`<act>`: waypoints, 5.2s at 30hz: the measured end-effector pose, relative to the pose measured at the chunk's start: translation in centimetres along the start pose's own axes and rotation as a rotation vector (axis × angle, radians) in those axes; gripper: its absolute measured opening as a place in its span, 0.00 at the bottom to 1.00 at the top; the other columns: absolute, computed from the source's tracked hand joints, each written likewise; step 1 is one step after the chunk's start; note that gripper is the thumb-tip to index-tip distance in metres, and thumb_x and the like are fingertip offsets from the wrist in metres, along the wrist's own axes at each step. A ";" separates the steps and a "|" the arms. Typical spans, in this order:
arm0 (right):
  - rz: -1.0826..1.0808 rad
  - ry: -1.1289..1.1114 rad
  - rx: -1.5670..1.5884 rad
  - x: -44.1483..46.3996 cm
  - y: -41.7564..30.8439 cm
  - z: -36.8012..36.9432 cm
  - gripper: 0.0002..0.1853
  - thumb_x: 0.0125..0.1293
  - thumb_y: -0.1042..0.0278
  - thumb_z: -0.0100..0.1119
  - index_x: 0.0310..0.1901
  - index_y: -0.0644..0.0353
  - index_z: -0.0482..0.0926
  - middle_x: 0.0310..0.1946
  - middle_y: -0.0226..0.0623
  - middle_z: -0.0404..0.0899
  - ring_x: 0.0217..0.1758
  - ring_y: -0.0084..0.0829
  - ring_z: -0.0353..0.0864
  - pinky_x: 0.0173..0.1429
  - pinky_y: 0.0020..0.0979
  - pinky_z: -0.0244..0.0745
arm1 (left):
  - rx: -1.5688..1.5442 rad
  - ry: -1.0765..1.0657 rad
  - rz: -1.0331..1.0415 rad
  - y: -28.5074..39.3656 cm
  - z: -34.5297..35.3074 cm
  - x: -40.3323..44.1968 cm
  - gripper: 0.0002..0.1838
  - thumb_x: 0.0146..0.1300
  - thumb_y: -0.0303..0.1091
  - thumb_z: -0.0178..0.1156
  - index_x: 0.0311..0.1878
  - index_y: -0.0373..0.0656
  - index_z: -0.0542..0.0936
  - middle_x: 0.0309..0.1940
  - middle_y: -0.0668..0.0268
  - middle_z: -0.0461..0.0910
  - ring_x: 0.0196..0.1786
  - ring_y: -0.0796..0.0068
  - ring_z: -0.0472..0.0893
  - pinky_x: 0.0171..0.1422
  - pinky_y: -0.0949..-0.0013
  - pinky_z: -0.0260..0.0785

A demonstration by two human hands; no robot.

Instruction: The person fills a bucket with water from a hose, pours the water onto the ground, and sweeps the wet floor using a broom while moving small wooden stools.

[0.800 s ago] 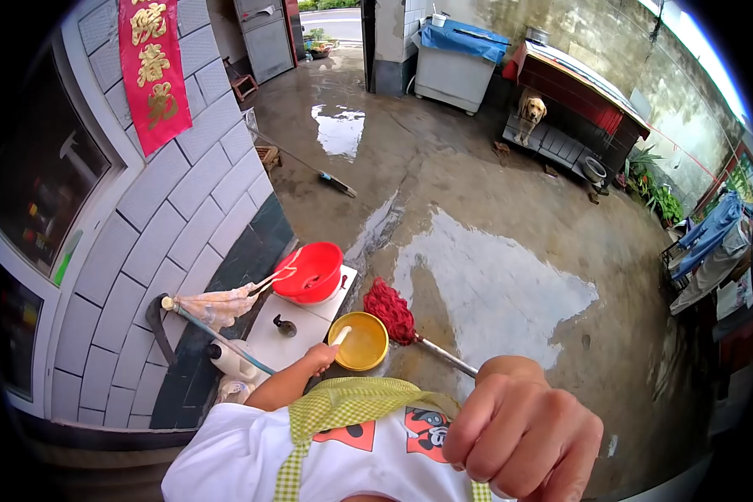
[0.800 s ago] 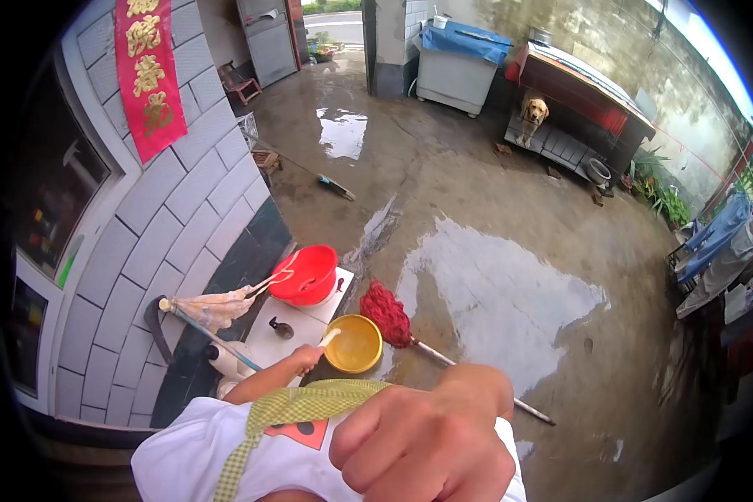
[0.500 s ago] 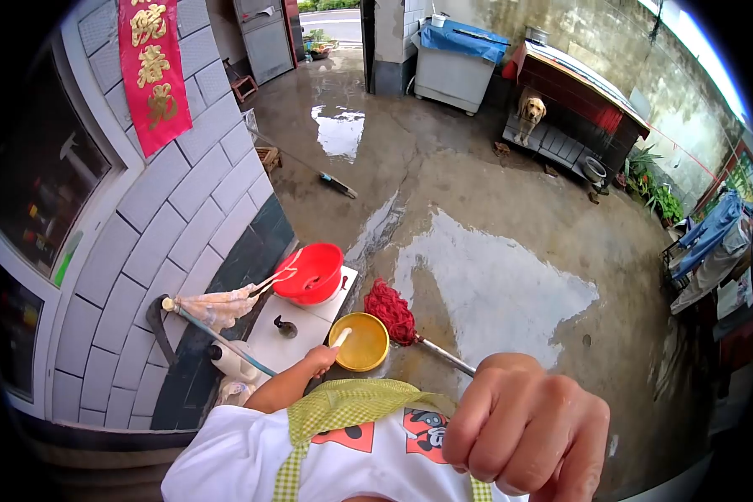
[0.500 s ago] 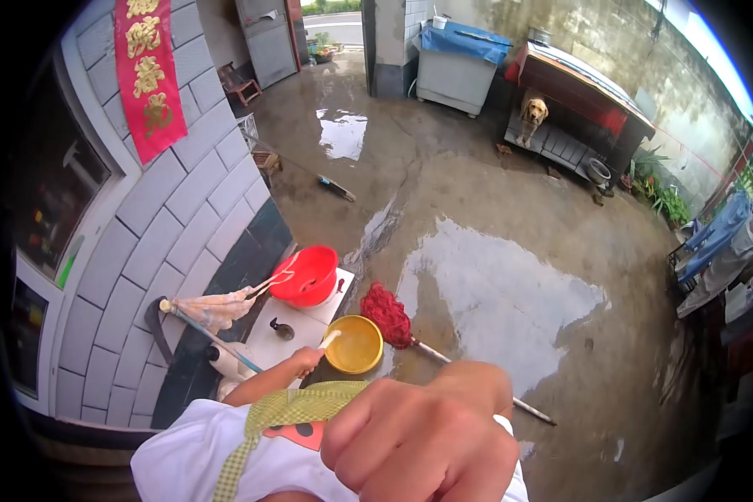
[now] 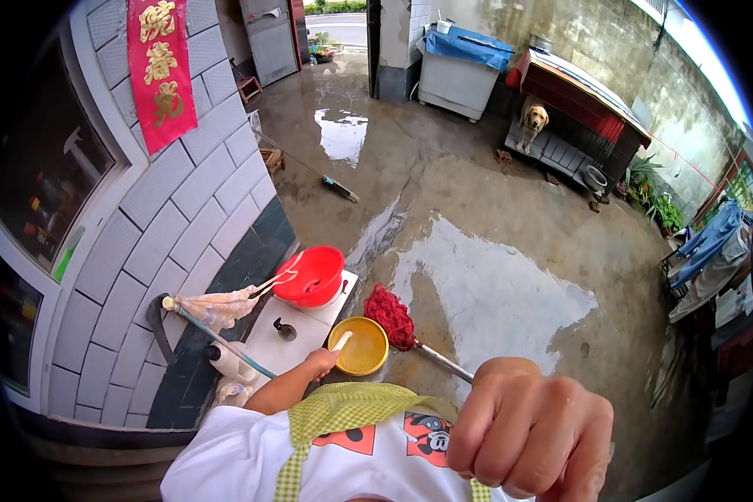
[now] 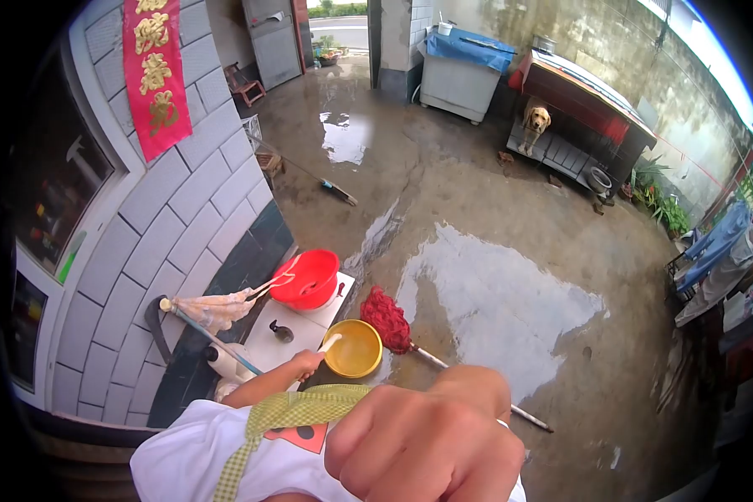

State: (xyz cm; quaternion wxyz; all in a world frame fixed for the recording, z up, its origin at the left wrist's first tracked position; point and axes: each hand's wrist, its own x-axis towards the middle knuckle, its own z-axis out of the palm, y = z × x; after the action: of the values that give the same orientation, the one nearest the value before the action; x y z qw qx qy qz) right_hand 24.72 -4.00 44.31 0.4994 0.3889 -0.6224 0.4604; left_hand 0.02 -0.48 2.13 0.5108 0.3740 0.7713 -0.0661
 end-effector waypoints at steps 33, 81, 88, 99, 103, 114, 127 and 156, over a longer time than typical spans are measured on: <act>2.185 1.099 -0.586 -45.2 22.8 5.4 0.15 0.59 0.65 0.45 0.45 0.62 0.62 0.22 0.38 0.68 0.16 0.28 0.69 0.12 0.27 0.61 | -0.267 0.011 0.333 -9.4 -6.6 1.9 0.22 0.52 0.52 0.58 0.36 0.40 0.79 0.32 0.59 0.78 0.37 0.70 0.76 0.44 0.70 0.66; 2.252 1.352 -0.567 -39.9 21.5 6.8 0.19 0.56 0.62 0.46 0.40 0.71 0.73 0.23 0.42 0.72 0.21 0.31 0.72 0.21 0.35 0.63 | -0.713 0.875 -0.199 -30.1 -35.7 13.9 0.21 0.55 0.51 0.54 0.29 0.37 0.73 0.13 0.63 0.70 0.10 0.71 0.68 0.10 0.70 0.56; 2.282 1.293 -0.544 -38.3 21.4 6.2 0.20 0.55 0.62 0.46 0.43 0.71 0.74 0.29 0.45 0.74 0.27 0.33 0.75 0.24 0.39 0.65 | -1.208 0.332 -0.067 -28.9 -30.1 18.0 0.14 0.59 0.41 0.47 0.22 0.44 0.68 0.14 0.67 0.67 0.15 0.71 0.69 0.19 0.68 0.63; 2.304 1.222 -0.564 -36.8 20.6 5.7 0.19 0.56 0.60 0.47 0.39 0.70 0.75 0.23 0.41 0.74 0.22 0.33 0.73 0.23 0.36 0.65 | -0.773 -0.604 0.156 -6.0 -4.9 14.5 0.03 0.57 0.29 0.53 0.34 0.43 0.72 0.27 0.65 0.73 0.32 0.68 0.75 0.34 0.64 0.71; 2.311 1.203 -0.509 -34.6 20.6 5.5 0.19 0.57 0.59 0.48 0.42 0.66 0.73 0.21 0.37 0.70 0.19 0.27 0.69 0.19 0.32 0.60 | -0.626 -0.668 0.133 -0.9 1.9 13.9 0.05 0.57 0.29 0.53 0.36 0.43 0.72 0.30 0.64 0.74 0.34 0.68 0.75 0.35 0.65 0.71; 2.299 1.077 -0.621 -37.7 21.2 5.7 0.20 0.54 0.58 0.47 0.41 0.68 0.73 0.28 0.46 0.75 0.33 0.37 0.75 0.37 0.37 0.68 | -0.565 -0.305 0.115 1.0 0.3 15.3 0.13 0.53 0.25 0.51 0.44 0.40 0.74 0.35 0.59 0.75 0.39 0.63 0.76 0.37 0.59 0.70; 2.290 1.290 -0.598 -39.3 19.4 4.5 0.14 0.56 0.61 0.46 0.36 0.65 0.70 0.20 0.35 0.68 0.19 0.27 0.66 0.18 0.32 0.56 | 0.213 0.952 0.166 -18.8 -21.9 13.0 0.24 0.49 0.36 0.59 0.52 0.50 0.70 0.56 0.57 0.62 0.58 0.57 0.62 0.59 0.59 0.59; 2.199 1.351 -0.855 -39.7 19.0 7.0 0.18 0.56 0.60 0.47 0.36 0.71 0.72 0.25 0.47 0.75 0.29 0.37 0.77 0.34 0.37 0.69 | 0.441 0.985 -0.148 -25.8 -36.2 6.1 0.21 0.51 0.38 0.56 0.51 0.53 0.69 0.48 0.49 0.68 0.51 0.48 0.70 0.51 0.54 0.67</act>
State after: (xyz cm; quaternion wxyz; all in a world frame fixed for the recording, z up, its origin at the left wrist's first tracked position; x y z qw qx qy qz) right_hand 12.79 -4.58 1.38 0.1628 -0.7878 -0.3371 0.4891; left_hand -44.54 1.75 6.76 -0.0076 0.4039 0.9114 -0.0790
